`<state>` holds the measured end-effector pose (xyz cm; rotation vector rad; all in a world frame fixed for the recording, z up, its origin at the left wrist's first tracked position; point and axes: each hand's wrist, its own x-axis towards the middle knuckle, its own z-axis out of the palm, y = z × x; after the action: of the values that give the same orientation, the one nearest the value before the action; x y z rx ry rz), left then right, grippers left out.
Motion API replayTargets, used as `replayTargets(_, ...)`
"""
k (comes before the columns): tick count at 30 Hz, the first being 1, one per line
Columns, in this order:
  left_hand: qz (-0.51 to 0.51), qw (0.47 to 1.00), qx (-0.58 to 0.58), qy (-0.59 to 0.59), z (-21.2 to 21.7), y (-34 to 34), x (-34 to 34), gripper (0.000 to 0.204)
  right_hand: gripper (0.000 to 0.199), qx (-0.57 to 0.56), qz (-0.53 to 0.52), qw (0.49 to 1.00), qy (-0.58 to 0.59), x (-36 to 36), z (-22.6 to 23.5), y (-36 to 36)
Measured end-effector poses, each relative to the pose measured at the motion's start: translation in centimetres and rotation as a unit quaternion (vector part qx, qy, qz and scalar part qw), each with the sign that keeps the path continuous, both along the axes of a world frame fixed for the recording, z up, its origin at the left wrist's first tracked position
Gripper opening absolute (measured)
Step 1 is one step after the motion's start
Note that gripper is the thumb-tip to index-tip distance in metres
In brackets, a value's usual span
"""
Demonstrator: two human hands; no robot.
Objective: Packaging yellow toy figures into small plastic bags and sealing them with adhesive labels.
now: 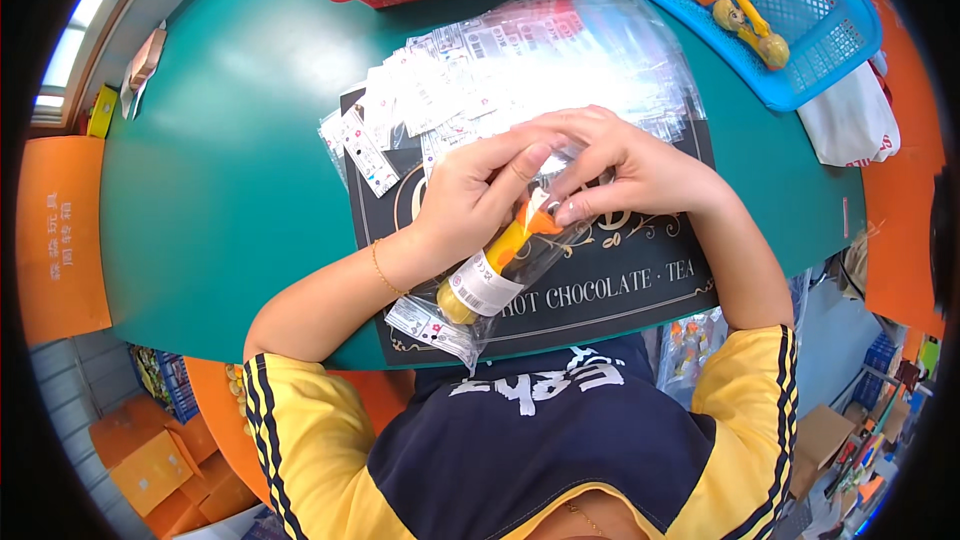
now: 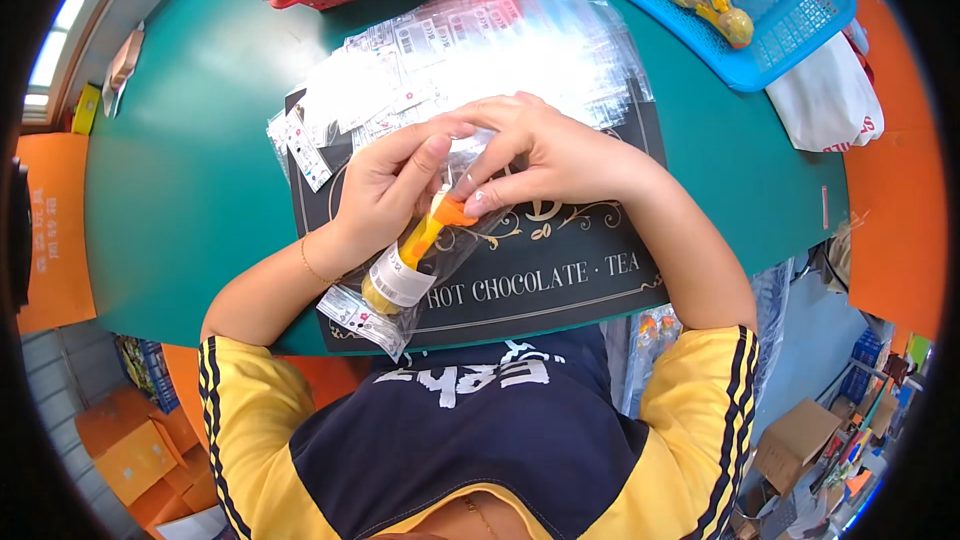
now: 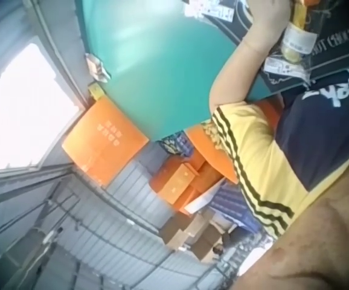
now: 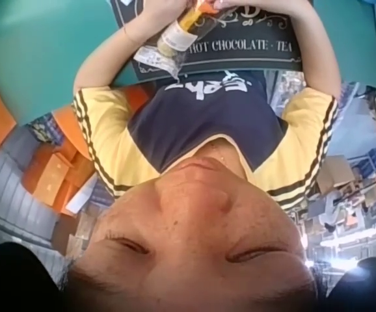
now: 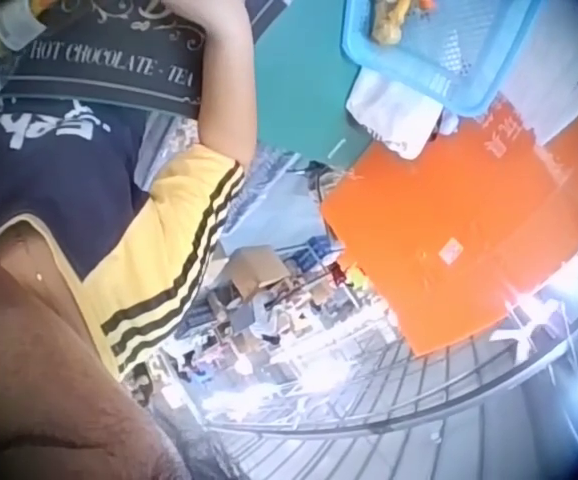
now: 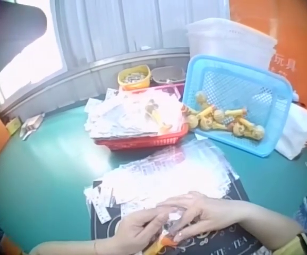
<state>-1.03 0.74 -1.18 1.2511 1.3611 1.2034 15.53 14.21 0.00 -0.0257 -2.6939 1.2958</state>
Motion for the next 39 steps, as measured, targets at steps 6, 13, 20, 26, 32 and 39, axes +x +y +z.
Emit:
replayTargets(6,0.012,0.990,0.124,0.064,-1.2,0.0,0.6,0.022,0.027,-0.116,0.017,0.993,0.021,-0.7,-0.4,-1.0)
replayTargets(13,0.013,0.987,0.135,0.089,-1.5,0.0,0.9,0.022,0.025,-0.103,0.029,0.994,0.028,-0.5,-0.1,-1.5)
replayTargets(20,-0.007,0.995,0.068,0.080,-0.6,-0.2,0.2,0.025,0.030,-0.261,-0.011,0.965,0.004,-0.2,-0.3,-1.3)
replayTargets(26,0.049,0.990,0.131,0.035,-1.3,0.2,0.6,0.024,0.030,-0.214,-0.046,0.976,0.018,-0.3,-0.9,-2.0)
replayTargets(32,0.034,0.996,0.062,0.051,-0.2,-0.2,0.3,0.025,0.030,-0.275,-0.029,0.958,-0.074,-0.1,-0.7,-1.4)
replayTargets(39,0.041,0.996,0.005,-0.079,-0.9,0.4,-0.6,0.027,0.022,-0.357,0.011,0.932,-0.065,0.1,-0.2,0.0)
